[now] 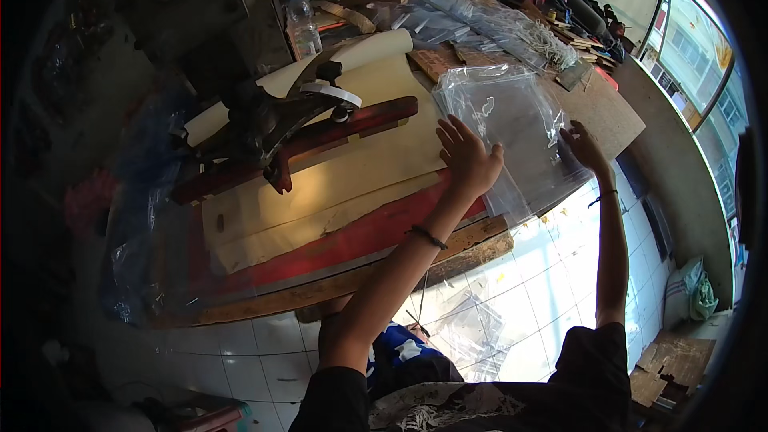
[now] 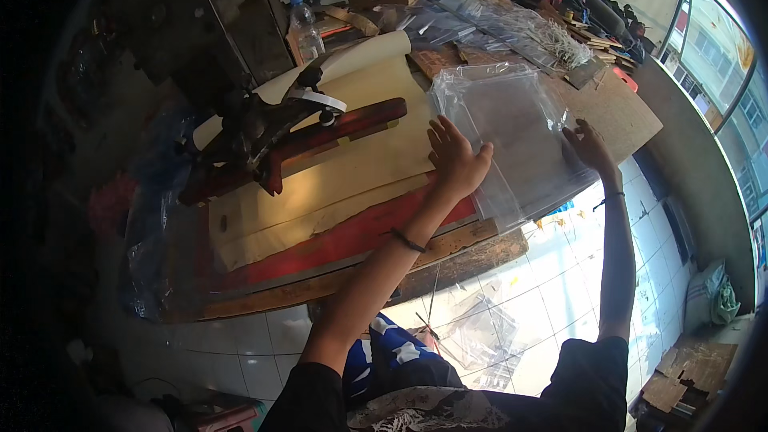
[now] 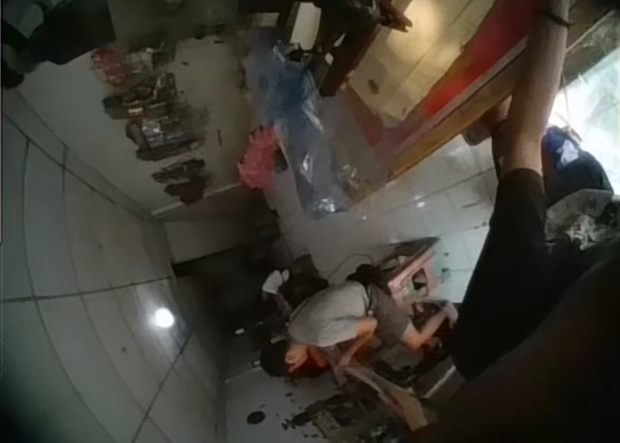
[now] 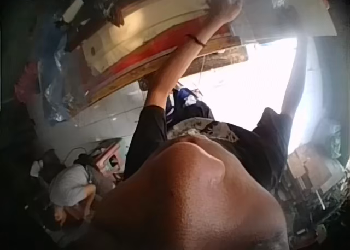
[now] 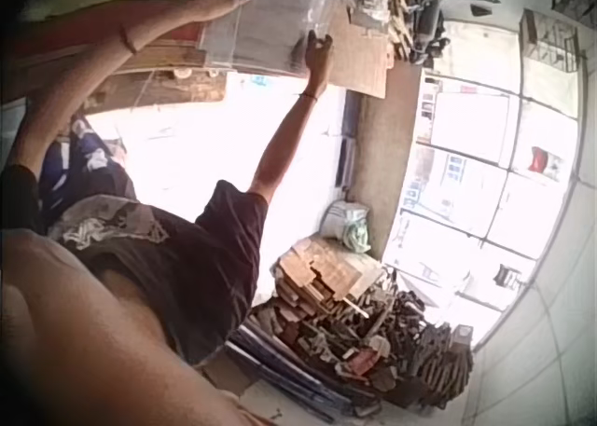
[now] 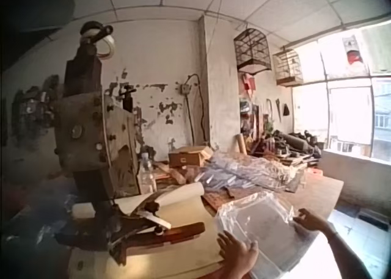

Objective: The person handles clear plastic bags at a workstation, flattening them by hand on a surface and then holding one up.

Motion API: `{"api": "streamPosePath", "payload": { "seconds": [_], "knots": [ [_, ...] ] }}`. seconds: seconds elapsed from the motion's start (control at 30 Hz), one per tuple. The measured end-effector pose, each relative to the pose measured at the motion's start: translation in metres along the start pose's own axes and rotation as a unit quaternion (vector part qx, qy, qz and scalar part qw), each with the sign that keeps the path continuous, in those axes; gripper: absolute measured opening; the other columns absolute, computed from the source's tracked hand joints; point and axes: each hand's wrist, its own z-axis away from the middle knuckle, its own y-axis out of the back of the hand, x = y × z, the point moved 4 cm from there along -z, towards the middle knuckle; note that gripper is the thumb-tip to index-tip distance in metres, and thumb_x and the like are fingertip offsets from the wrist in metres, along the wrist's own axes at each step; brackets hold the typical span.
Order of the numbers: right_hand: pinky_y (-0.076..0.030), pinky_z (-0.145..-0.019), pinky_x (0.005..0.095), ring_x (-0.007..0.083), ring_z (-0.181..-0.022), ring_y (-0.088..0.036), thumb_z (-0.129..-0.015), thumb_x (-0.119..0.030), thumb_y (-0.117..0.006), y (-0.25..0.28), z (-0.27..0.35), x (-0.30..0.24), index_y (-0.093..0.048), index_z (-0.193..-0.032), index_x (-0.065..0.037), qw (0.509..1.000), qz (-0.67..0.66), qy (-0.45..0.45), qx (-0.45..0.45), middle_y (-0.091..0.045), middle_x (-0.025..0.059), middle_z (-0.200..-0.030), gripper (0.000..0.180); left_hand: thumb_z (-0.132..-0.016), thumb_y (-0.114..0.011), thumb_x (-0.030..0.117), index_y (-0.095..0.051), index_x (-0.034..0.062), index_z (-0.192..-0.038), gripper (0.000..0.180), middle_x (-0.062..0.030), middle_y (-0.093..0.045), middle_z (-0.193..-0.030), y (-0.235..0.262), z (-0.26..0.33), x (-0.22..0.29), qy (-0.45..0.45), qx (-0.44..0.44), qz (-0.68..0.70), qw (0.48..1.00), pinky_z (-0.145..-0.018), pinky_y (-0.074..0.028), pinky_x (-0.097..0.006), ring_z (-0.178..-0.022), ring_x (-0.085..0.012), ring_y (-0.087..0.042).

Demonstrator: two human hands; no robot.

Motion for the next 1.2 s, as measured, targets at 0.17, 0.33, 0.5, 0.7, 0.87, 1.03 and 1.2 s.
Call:
{"api": "streamPosePath", "payload": {
  "seconds": [0.17,0.33,0.5,0.7,0.87,1.03,1.2],
  "knots": [
    [-0.039,-0.107,0.0466,0.0398,-0.127,-0.05,-0.097,-0.044,-0.058,0.049,-0.043,-0.098,-0.048,-0.138,-0.003,0.976,0.111,0.138,0.125,-0.054,0.0233,-0.136,0.059,-0.086,-0.065,0.037,-0.024,0.0013,-0.153,0.086,-0.0358,-0.014,-0.155,0.026,-0.028,0.065,-0.257,0.124,-0.209,0.935,-0.115,-0.01,-0.065,-0.145,-0.0527,-0.013],
    [-0.032,-0.115,0.0438,0.036,-0.137,-0.041,-0.099,-0.051,-0.049,0.015,-0.132,-0.16,-0.054,-0.137,-0.009,0.946,0.129,0.291,0.059,-0.049,0.0185,-0.144,0.056,-0.092,-0.055,0.044,-0.04,0.0125,-0.15,0.068,-0.0276,-0.026,-0.156,-0.007,-0.112,0.07,-0.204,0.084,-0.335,0.916,-0.118,-0.003,-0.06,-0.148,-0.0435,-0.015],
    [-0.028,-0.117,0.0433,0.0345,-0.14,-0.037,-0.102,-0.048,-0.041,-0.088,-0.147,-0.124,-0.048,-0.141,-0.012,0.967,0.084,0.241,-0.005,-0.044,0.0143,-0.149,0.053,-0.096,-0.041,0.054,-0.039,0.0193,-0.151,0.065,-0.0218,-0.03,-0.157,-0.035,-0.145,-0.025,-0.133,0.049,-0.34,0.93,-0.12,-0.006,-0.053,-0.148,-0.0343,-0.02],
    [-0.029,-0.115,0.0414,0.0336,-0.138,-0.039,-0.102,-0.047,-0.039,-0.097,-0.156,-0.1,-0.051,-0.138,-0.01,0.97,0.05,0.24,0.003,-0.049,0.0137,-0.144,0.052,-0.095,-0.043,0.056,-0.04,0.019,-0.151,0.067,-0.0235,-0.03,-0.156,-0.043,-0.138,-0.021,-0.118,0.03,-0.345,0.931,-0.119,-0.011,-0.051,-0.146,-0.0356,-0.024],
    [-0.037,-0.11,0.041,0.0338,-0.131,-0.048,-0.102,-0.048,-0.041,-0.096,-0.16,-0.107,-0.051,-0.138,-0.011,0.969,0.021,0.247,-0.016,-0.054,0.016,-0.138,0.052,-0.094,-0.044,0.057,-0.042,0.0192,-0.149,0.067,-0.0227,-0.035,-0.153,-0.042,-0.139,-0.021,-0.114,0.057,-0.366,0.922,-0.117,-0.014,-0.05,-0.143,-0.0345,-0.029],
    [-0.043,-0.103,0.0428,0.0365,-0.122,-0.056,-0.099,-0.052,-0.046,-0.089,-0.162,-0.105,-0.06,-0.131,-0.011,0.981,0.013,0.194,0.024,-0.061,0.0192,-0.13,0.054,-0.093,-0.049,0.058,-0.055,0.0208,-0.141,0.061,-0.0183,-0.05,-0.14,-0.04,-0.152,-0.02,-0.14,0.068,-0.355,0.922,-0.113,-0.021,-0.048,-0.134,-0.0299,-0.041],
    [-0.044,-0.102,0.0422,0.0366,-0.118,-0.059,-0.096,-0.053,-0.051,-0.086,-0.169,-0.106,-0.067,-0.122,-0.009,0.976,-0.007,0.205,0.072,-0.065,0.0208,-0.123,0.054,-0.092,-0.053,0.06,-0.063,0.0247,-0.132,0.055,-0.0147,-0.056,-0.131,-0.038,-0.161,-0.025,-0.175,0.1,-0.321,0.926,-0.108,-0.025,-0.048,-0.128,-0.027,-0.045]
  ]
}}
